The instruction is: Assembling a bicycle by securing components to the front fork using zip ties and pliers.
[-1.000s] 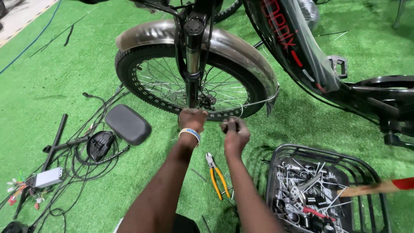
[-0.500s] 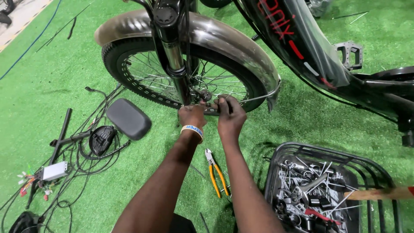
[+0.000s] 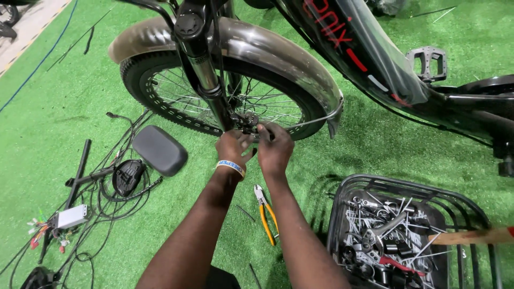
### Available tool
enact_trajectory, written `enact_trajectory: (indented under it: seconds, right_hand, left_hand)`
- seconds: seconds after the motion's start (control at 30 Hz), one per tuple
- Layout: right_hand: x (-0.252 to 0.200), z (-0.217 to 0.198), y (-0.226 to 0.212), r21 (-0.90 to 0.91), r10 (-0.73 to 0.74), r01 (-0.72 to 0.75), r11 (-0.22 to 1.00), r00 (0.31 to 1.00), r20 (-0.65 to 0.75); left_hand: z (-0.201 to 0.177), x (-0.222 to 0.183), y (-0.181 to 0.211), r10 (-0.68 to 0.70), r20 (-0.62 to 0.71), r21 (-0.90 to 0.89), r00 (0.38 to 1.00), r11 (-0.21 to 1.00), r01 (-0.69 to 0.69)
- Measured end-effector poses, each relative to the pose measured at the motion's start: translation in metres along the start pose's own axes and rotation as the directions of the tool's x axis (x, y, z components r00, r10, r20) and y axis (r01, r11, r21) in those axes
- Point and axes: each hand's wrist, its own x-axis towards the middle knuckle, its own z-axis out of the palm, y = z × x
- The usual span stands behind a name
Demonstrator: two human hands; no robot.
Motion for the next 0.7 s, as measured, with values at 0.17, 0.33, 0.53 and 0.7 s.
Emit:
enact_trajectory:
  seconds: [0.17, 0.33, 0.53, 0.7]
  right_hand:
    - [-0.003, -0.004, -0.016, 0.028, 0.065, -0.066, 0.997, 0.997, 0.034]
    - [-0.001, -0.019, -0.039, 0.252, 0.065, -0.076, 0.965, 0.997, 0.051]
    - [0.004, -0.044, -0.073, 0.397, 0.125, -0.209, 0.894, 0.966, 0.229]
    - [-0.009, -0.018, -0.027, -0.167, 0.009, -0.008, 0.986, 1.0, 0.003]
  left_hand:
    - [-0.013, 0.055, -0.032, 0.108, 0.012, 0.308, 0.994, 0.945, -0.107]
    - [-0.012, 0.095, -0.059, 0.258, -0.008, 0.336, 0.966, 0.911, -0.24]
    - [-0.022, 0.093, -0.059, 0.247, 0.021, 0.283, 0.969, 0.928, -0.243]
    - [-0.066, 0.193, -0.099, 0.333, -0.079, 0.805, 0.94, 0.577, -0.137]
